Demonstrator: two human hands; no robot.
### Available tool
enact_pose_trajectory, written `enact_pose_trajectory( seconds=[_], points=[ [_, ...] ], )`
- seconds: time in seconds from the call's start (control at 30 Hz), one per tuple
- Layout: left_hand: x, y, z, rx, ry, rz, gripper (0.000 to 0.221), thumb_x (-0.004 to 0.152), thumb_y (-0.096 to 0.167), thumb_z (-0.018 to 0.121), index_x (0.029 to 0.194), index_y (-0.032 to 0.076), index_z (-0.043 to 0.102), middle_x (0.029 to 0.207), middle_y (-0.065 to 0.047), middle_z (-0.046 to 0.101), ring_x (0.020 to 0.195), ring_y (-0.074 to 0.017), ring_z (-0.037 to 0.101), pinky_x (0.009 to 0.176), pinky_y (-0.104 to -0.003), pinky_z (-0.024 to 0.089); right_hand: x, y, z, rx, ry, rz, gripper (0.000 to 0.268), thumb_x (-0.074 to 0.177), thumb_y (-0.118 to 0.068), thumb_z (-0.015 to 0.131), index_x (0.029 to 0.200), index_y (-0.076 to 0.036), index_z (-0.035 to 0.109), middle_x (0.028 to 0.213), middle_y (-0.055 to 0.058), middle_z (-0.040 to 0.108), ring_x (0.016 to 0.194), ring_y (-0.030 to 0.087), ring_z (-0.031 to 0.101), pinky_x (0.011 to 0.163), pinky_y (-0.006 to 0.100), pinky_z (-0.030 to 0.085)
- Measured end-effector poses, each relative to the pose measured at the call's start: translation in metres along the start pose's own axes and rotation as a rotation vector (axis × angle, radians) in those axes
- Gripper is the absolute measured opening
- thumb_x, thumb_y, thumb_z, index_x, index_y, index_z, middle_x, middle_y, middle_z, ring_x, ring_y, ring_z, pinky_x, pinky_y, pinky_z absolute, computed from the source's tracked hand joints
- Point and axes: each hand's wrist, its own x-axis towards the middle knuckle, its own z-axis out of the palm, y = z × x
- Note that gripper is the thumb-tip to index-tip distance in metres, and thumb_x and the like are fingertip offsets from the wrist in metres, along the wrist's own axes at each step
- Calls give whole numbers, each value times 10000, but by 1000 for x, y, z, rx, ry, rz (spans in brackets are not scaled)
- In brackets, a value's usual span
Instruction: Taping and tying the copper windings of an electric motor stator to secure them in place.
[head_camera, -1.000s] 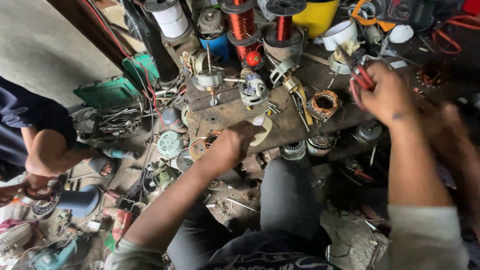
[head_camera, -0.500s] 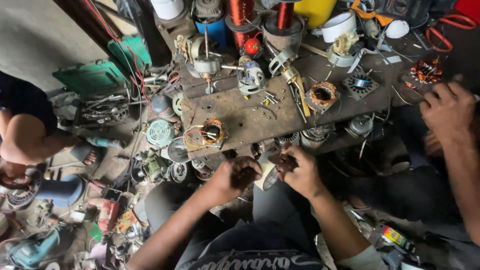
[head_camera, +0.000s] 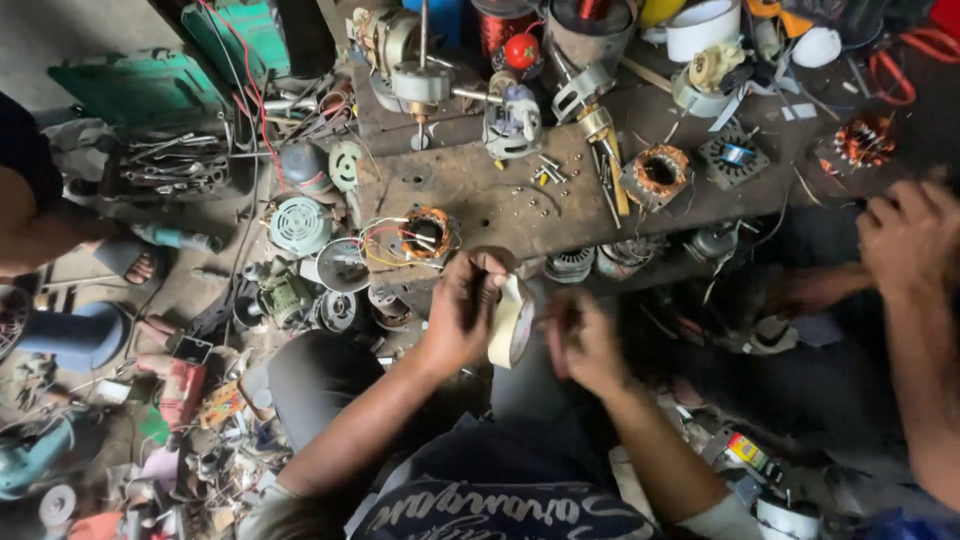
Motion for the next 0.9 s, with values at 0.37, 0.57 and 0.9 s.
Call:
enact_pose_trajectory(
  seconds=[0.37, 0.57, 0.9],
  points=[
    [-21, 24, -11, 59, -90, 68, 18, 970, 25, 629, 968, 21, 612, 958, -162, 672, 896, -367, 703, 808, -419, 558, 134, -122, -19, -939, 32, 83, 276, 854, -377, 758, 1060, -261, 616, 1032, 29, 715, 996, 327, 736, 902, 477, 590],
    [-31, 9, -28, 70, -81, 39, 23, 973, 10, 611, 975, 15, 589, 1056, -191, 674, 940, -391, 699, 817, -444, 555, 145, -93, -19, -890, 121, 93, 276, 814, -231, 756, 1065, -199, 647, 1019, 96, 727, 1003, 377, 730, 891, 514, 581],
    [-39, -8, -29, 65, -67, 45, 35, 976, -5, 605, 976, 20, 580, 1030, -181, 657, 985, -388, 696, 821, -441, 556, 149, -118, -18, -909, 64, 140, 246, 854, -246, 698, 1085, -201, 625, 1053, 135, 739, 1037, 399, 720, 911, 530, 576]
  ],
)
